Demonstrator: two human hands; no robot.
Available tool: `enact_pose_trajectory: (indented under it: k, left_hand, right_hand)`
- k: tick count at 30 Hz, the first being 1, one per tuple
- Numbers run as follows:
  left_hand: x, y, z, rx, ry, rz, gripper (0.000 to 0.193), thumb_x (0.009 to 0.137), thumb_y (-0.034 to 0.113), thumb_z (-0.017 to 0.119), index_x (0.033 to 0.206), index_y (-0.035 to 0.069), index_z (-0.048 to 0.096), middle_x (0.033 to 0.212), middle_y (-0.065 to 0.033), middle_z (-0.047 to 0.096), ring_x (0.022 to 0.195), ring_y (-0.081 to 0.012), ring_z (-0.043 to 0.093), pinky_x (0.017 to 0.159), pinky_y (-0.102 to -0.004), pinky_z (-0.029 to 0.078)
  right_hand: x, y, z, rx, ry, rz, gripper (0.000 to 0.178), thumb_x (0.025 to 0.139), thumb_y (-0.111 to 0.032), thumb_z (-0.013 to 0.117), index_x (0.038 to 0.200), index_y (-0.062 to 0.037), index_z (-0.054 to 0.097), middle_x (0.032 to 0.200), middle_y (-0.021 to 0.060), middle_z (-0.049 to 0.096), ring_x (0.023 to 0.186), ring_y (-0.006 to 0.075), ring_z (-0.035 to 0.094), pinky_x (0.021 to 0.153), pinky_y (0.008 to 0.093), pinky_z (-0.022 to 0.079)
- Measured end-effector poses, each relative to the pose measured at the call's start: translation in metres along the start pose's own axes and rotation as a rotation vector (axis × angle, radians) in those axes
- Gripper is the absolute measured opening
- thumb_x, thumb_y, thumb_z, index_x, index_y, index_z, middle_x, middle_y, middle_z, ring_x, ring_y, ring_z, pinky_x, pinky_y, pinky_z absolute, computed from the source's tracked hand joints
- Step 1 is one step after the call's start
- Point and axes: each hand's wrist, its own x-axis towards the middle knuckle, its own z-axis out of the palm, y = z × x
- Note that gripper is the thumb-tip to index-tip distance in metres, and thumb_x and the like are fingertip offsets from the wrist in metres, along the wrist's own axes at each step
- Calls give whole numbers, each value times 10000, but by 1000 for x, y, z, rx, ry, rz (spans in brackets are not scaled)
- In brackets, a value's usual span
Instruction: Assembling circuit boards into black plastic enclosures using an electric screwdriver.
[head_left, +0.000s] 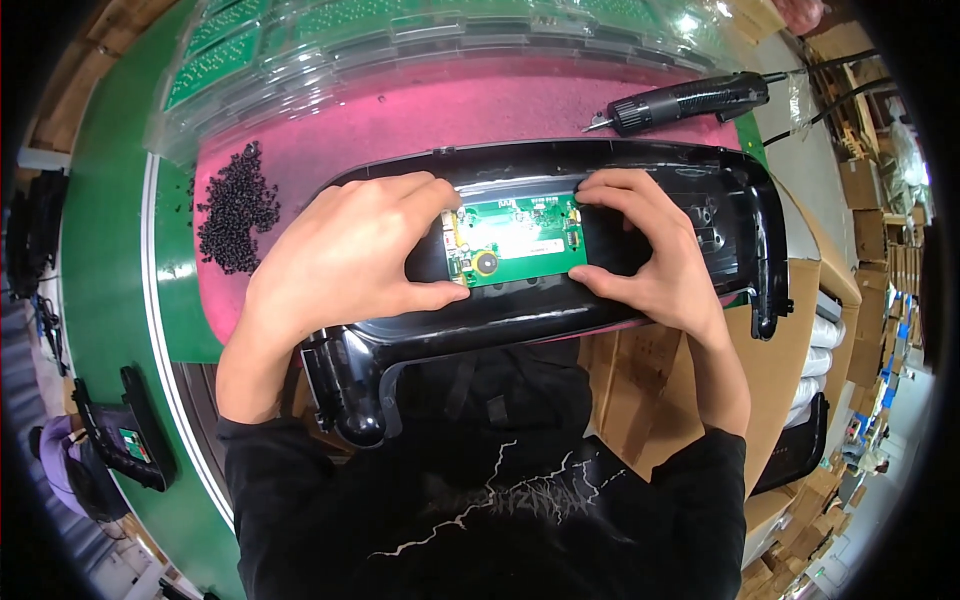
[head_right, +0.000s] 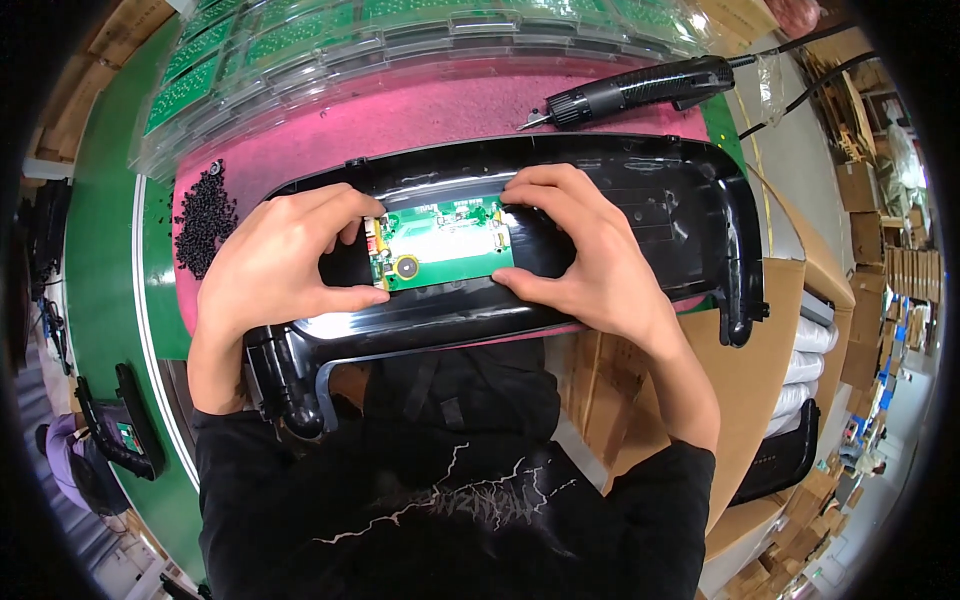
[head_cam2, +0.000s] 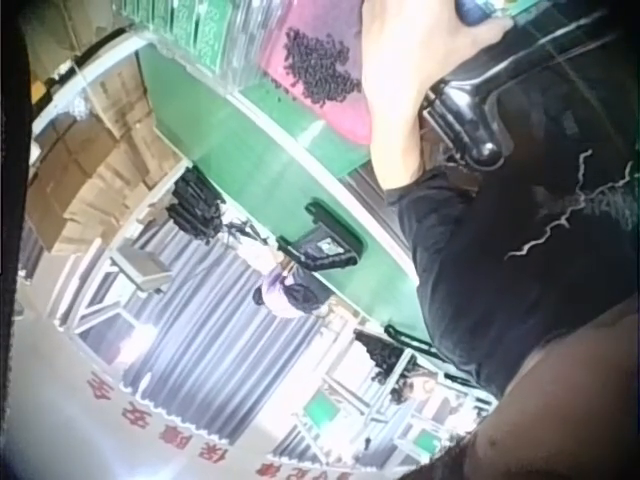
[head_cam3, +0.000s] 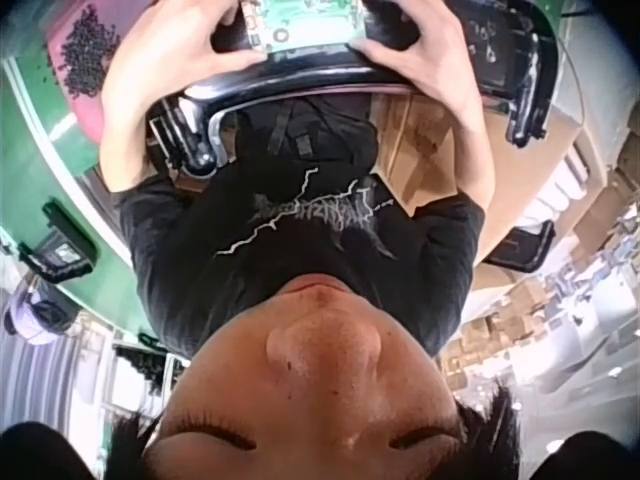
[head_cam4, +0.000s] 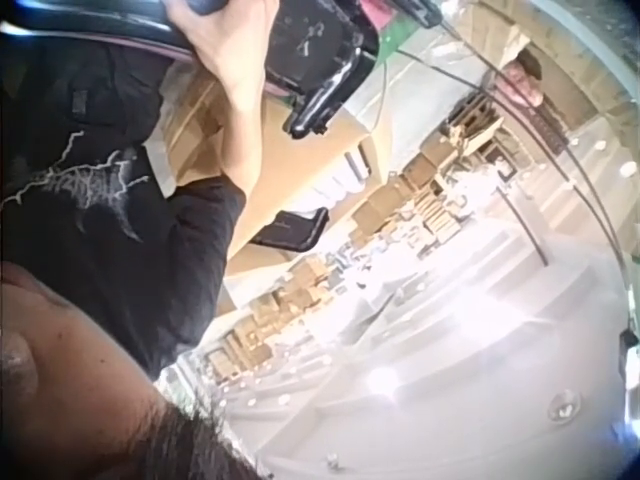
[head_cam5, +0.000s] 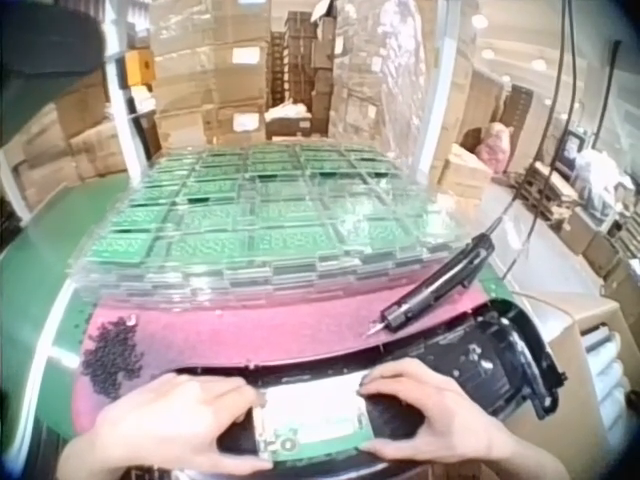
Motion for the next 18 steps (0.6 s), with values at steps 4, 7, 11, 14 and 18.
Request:
enact_pose_trajectory:
  k: [4, 7, 11, 14, 18]
  left_hand:
    - [-1, 4, -1, 13, 5, 2, 565, 622, 266, 864, 1067, 24, 614, 797, -92, 582, 683, -273, 599, 607, -379, 481]
    - [-2, 3, -1, 24, 8, 2, 560, 624, 269, 862, 1062, 25, 613, 797, -91, 583, 697, -280, 603, 612, -390, 481]
    - [-1, 4, -2, 39, -11, -30, 549, 634, 273, 856, 1055, 23, 610, 810, -94, 595, 726, -284, 617, 634, -393, 492]
    - [-2, 5, -3, 34, -32, -67, 543, 646, 275, 846, 1059, 15, 607, 854, -103, 619, 776, -299, 637, 672, -400, 510]
    - [-4, 9, -1, 61, -15, -26, 556, 662, 285, 831, 1074, -10, 602, 938, -128, 640, 867, -338, 651, 733, -417, 531]
  right_hand:
    - [-2, 0, 0, -9, 5, -7, 530, 651, -86, 831, 1131, -16, 616, 1193, 122, 583, 1102, 315, 585, 952, 378, 480]
    - [-1, -3, 1, -16, 14, -8, 528, 650, -77, 829, 1129, -12, 616, 1188, 125, 584, 1098, 317, 587, 951, 379, 480]
    - [0, -6, 1, -39, 23, 1, 522, 651, -64, 820, 1129, -9, 617, 1175, 127, 588, 1079, 316, 596, 941, 377, 484]
    - [1, -8, 1, -49, 26, -5, 528, 649, -58, 815, 1136, -7, 617, 1179, 124, 589, 1060, 304, 603, 917, 364, 488]
    - [-1, -14, -3, -73, 16, 52, 538, 644, -55, 815, 1144, -10, 619, 1189, 111, 592, 1032, 270, 608, 847, 329, 493]
